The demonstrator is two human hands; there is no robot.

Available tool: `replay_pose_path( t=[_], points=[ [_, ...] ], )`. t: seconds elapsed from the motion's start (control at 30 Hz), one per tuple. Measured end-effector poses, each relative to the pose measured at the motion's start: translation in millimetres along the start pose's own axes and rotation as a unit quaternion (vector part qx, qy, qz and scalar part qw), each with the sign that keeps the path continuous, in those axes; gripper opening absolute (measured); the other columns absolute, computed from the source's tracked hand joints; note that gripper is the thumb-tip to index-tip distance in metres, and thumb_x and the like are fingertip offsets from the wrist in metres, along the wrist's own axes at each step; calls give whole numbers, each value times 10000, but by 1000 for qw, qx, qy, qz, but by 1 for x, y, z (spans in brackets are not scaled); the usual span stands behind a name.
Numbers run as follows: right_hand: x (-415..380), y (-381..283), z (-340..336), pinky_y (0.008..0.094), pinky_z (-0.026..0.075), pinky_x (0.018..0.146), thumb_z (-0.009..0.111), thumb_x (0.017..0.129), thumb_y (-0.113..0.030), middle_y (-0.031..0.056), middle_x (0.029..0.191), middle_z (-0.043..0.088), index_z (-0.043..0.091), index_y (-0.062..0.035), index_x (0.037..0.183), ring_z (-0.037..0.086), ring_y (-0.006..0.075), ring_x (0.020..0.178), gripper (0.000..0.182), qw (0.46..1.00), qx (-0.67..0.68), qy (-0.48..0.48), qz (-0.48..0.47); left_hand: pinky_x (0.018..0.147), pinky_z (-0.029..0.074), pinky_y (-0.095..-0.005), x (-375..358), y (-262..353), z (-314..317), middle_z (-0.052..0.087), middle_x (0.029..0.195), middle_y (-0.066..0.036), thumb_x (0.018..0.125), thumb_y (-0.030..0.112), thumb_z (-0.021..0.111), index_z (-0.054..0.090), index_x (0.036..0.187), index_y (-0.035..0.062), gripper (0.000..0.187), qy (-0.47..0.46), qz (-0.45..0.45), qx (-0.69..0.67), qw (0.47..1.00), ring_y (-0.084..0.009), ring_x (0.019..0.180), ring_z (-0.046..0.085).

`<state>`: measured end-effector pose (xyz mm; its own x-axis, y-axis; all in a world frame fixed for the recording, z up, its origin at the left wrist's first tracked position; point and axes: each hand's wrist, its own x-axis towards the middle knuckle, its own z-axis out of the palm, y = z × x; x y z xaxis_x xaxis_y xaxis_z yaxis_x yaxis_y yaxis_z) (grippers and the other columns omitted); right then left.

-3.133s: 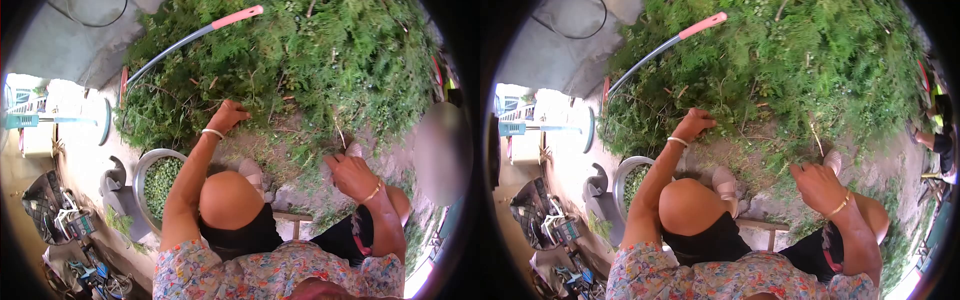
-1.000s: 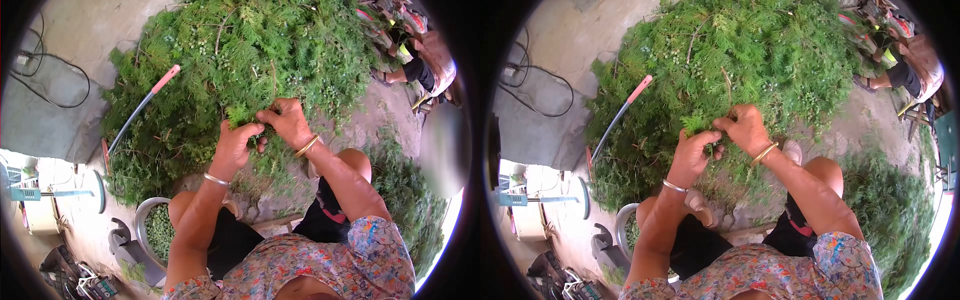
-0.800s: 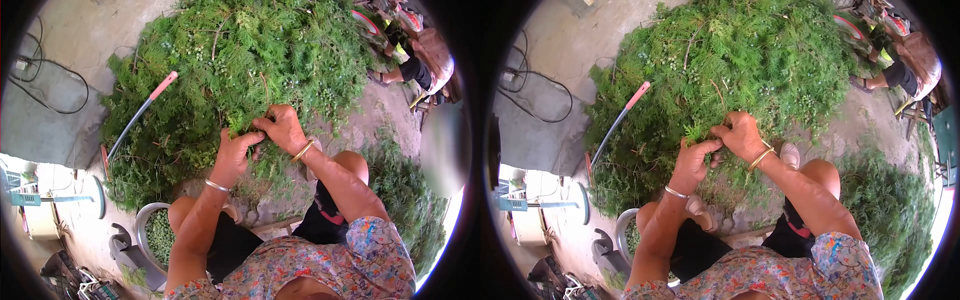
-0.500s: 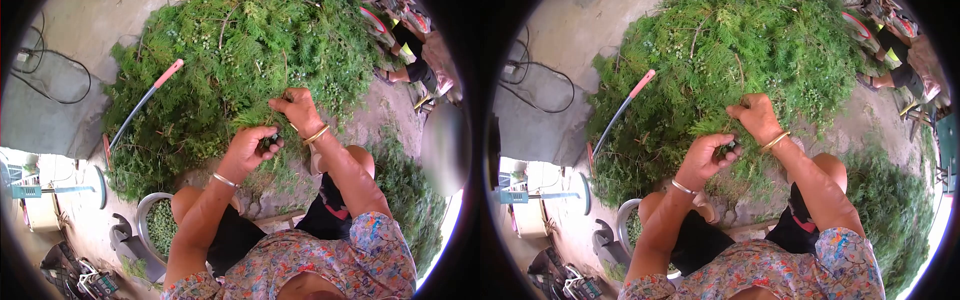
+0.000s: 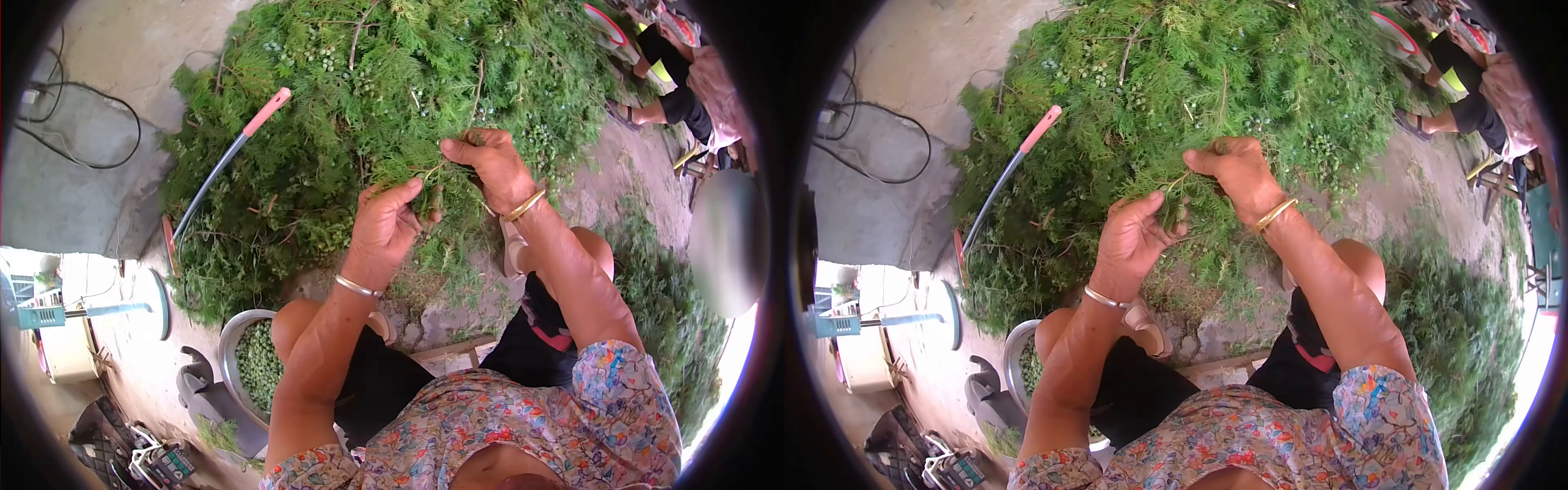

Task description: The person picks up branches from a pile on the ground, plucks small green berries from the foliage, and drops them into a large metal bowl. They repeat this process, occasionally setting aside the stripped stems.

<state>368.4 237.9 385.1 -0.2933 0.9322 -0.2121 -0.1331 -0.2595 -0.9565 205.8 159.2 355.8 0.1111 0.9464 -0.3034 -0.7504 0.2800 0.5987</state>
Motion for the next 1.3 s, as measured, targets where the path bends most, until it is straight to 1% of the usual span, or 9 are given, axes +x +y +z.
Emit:
replay_pose_path(
  t=[0.23, 0.47, 0.7, 0.87, 0.93, 0.97, 1.03, 1.13, 1.3],
  points=[
    [-4, -2, 1, 251, 398, 569, 711, 752, -91, 35, 684, 597, 625, 44, 754, 493, 85, 623, 160, 993, -115, 11, -18, 505, 441, -324, -9, 6, 24, 616, 829, -65, 779, 73, 642, 612, 881, 37, 112, 59, -11, 141, 988, -207, 690, 593],
    [-5, -4, 5, 269, 360, 442, 708, 729, -91, 27, 585, 562, 618, 54, 679, 448, 81, 514, 178, 989, -94, 103, -45, 405, 346, -278, -3, 1, 14, 592, 774, -79, 780, 105, 632, 586, 817, 48, 82, 66, -45, 93, 992, -167, 545, 506],
    [4, -2, -10, 261, 388, 514, 690, 759, -100, 9, 635, 576, 636, 15, 734, 476, 76, 552, 130, 994, -49, 89, -46, 385, 351, -233, -3, 4, 17, 604, 824, -182, 877, 236, 578, 541, 944, 18, 231, 64, -93, 28, 993, -168, 561, 521],
    [1, -10, -15, 251, 426, 554, 666, 777, -92, 16, 644, 593, 643, 25, 803, 509, 78, 576, 122, 993, -76, 74, -45, 400, 394, -238, -9, 29, 0, 609, 734, -164, 841, 183, 630, 563, 788, -12, 213, 41, -27, 61, 997, -174, 555, 555],
    [-8, -13, -15, 299, 453, 572, 700, 733, -143, 54, 656, 608, 638, 24, 865, 543, 123, 592, 222, 948, -313, -52, -41, 412, 402, -237, -11, 46, -15, 597, 716, -152, 842, 203, 633, 558, 781, -6, 230, 59, 28, 45, 997, -171, 560, 549],
    [-13, -13, -15, 299, 453, 572, 700, 733, -143, 54, 656, 608, 638, 24, 865, 543, 123, 592, 222, 948, -310, -60, -32, 418, 405, -236, -16, 55, -18, 593, 716, -147, 842, 213, 634, 557, 782, -3, 237, 76, 57, 48, 994, -172, 567, 549],
    [-23, -9, -17, 363, 476, 632, 704, 691, -193, 118, 763, 626, 624, 20, 910, 590, 220, 687, 317, 702, -583, -400, 85, 439, 405, -237, -27, 73, -34, 588, 742, -145, 850, 266, 622, 554, 788, 5, 277, 100, 90, 36, 990, -180, 591, 546],
    [-35, 31, -41, 409, 467, 712, 695, 669, -221, 170, 873, 609, 605, 12, 950, 577, 317, 819, 376, 599, -660, -449, 63, 512, 411, -271, -55, 102, -69, 579, 815, -157, 879, 324, 570, 564, 826, 13, 315, 93, 111, -4, 989, -216, 685, 523],
    [-26, 32, -53, 414, 444, 772, 698, 678, -215, 188, 883, 585, 580, -1, 1002, 541, 353, 898, 406, 644, -683, -340, -61, 511, 422, -281, -129, 148, -103, 584, 847, -172, 868, 187, 595, 555, 863, 8, 183, 270, 190, 6, 944, -228, 678, 533]
  ],
)
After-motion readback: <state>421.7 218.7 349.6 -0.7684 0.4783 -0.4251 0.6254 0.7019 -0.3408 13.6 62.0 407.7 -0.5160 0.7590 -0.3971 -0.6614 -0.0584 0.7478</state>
